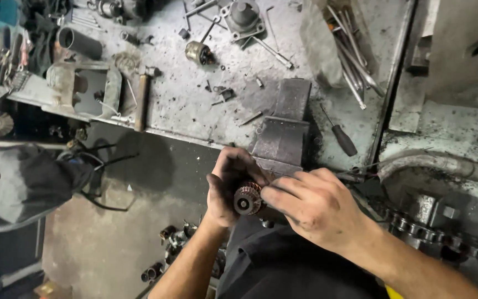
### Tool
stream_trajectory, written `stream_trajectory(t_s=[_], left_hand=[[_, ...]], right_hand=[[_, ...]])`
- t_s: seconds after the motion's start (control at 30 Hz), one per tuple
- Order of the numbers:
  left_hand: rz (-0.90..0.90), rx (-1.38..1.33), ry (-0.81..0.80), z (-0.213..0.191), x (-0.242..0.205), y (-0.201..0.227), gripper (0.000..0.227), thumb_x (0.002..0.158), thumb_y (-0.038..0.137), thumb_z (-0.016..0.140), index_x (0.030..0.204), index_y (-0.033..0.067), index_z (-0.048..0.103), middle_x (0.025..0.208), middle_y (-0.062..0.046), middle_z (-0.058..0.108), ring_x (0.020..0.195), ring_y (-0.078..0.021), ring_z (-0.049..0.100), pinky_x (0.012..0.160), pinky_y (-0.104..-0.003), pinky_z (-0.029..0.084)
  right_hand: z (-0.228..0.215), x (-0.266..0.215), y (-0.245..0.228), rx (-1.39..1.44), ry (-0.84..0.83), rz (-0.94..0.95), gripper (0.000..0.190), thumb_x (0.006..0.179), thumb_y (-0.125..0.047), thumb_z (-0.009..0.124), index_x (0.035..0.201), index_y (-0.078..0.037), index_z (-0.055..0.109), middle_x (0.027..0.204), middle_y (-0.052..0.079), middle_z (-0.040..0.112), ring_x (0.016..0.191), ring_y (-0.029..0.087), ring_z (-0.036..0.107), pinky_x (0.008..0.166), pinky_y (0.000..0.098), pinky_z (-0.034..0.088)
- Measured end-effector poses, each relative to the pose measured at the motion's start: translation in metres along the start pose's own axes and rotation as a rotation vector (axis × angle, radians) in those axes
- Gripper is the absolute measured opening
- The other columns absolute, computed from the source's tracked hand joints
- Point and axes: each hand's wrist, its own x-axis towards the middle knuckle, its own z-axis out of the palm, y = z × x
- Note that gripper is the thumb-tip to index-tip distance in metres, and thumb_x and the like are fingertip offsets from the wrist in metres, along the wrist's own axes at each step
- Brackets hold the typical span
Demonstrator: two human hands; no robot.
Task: The person holds a cylindrical mechanical component and uses a small metal tool to manipulate its internal parts. They rotate the component and adjust the tool's position repeatedly while working at a cluttered metal workbench.
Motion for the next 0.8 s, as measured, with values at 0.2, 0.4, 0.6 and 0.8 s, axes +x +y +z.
stream_trajectory(t_s=[0.2,0.4,0.6,0.8], left_hand=[[-0.002,-0.002,0.024,0.01,0.0,0.006,0.087,0.094,0.08,0.05,0.123,-0.0012,0.047,0.095,-0.015,0.06,0.092,-0.0291,0.064,0.089,-0.046,0.056],[-0.012,0.058,-0.008,0.008,0.004,0.008,0.09,0.092,0.083,0.049,0.126,-0.0007,0.045,0.093,-0.015,0.061,0.093,-0.0287,0.065,0.09,-0.045,0.056],[-0.045,0.093,-0.018,0.008,0.005,0.01,0.095,0.089,0.087,0.048,0.126,-0.0013,0.045,0.093,-0.014,0.061,0.094,-0.0273,0.065,0.089,-0.043,0.056],[-0.054,0.103,0.001,0.004,0.005,0.008,0.101,0.085,0.09,0.048,0.125,-0.0025,0.047,0.099,-0.014,0.062,0.092,-0.0231,0.063,0.086,-0.038,0.055]], right_hand=[[0.001,0.0,0.002,-0.015,0.009,-0.061,0.04,0.072,-0.009,0.074,0.112,-0.01,0.071,0.098,0.003,0.072,0.083,0.021,0.067,0.066,0.0366,0.046],[-0.013,0.006,-0.004,-0.223,-0.08,-0.145,0.038,0.073,-0.012,0.07,0.111,-0.009,0.072,0.091,0.002,0.07,0.072,0.019,0.063,0.056,0.0356,0.041],[0.0,0.001,0.004,-0.052,0.015,-0.094,0.041,0.07,-0.01,0.075,0.111,-0.012,0.072,0.091,0.0,0.072,0.072,0.019,0.063,0.059,0.0355,0.043],[0.009,-0.004,0.017,0.029,0.064,-0.004,0.048,0.065,-0.006,0.081,0.111,-0.009,0.07,0.101,0.009,0.075,0.088,0.024,0.072,0.068,0.0374,0.049]])
